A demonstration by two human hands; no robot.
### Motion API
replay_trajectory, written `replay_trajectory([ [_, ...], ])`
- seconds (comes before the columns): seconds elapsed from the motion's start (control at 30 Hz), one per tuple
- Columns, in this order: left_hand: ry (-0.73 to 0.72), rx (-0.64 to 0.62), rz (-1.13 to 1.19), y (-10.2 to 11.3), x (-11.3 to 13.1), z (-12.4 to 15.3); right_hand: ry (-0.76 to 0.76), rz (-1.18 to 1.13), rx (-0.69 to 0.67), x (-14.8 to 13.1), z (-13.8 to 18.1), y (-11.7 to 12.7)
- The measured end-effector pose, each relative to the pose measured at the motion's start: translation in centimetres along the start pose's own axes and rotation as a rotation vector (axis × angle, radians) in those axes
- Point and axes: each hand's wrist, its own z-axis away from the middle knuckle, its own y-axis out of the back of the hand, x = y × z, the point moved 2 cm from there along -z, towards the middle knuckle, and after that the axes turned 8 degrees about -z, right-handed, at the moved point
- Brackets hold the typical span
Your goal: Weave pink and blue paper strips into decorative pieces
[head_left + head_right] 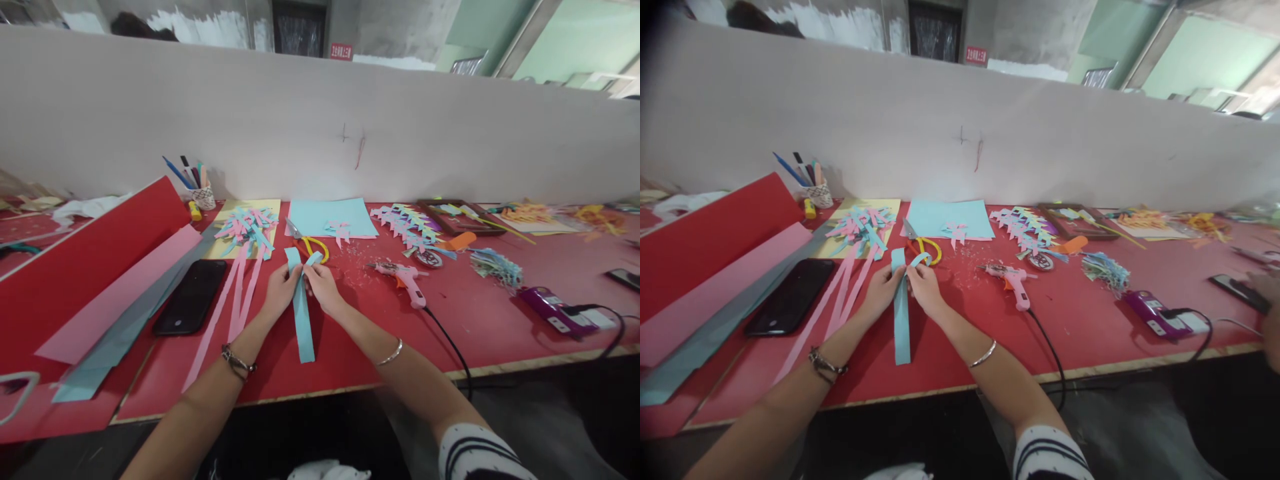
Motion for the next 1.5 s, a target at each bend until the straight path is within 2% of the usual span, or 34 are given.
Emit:
replay_trajectory([
  [0.13,0.023,0.036,-0.001,0.22,0.01,0.05,0.005,0.013,-0.003,-0.17,0.23,-0.2],
  [0.33,0.041,-0.009,-0.004,-0.07,0.48,0.08,0.056,0.025,0.012,-0.34,0.09,0.1],
  [0.53,0.033,0.055,-0.02,0.15,0.23,-0.06,0.162,0.082,-0.03,-0.61,0.06,0.18],
  [0.7,0.045,0.103,-0.009,0.16,-0.04,0.14,0.15,0.101,-0.013,-0.18,0.08,0.09],
  [0.93,0.054,0.051,-0.017,-0.23,0.26,0.25,0.196,0.112,0.04,-0.43,-0.08,0.28],
  [1.23,0.047,0.067,-0.024,0.11,0.11,0.01,0.184,0.152,-0.035,-0.71,0.22,0.09],
  [1.4,0.052,0.093,-0.004,0.27,0.18,0.22,0.182,0.145,-0.016,-0.56,-0.02,0.24],
  [1.5,0.057,0.057,-0.008,0.05,0.15,0.21,0.196,0.138,0.009,-0.54,-0.22,0.44],
])
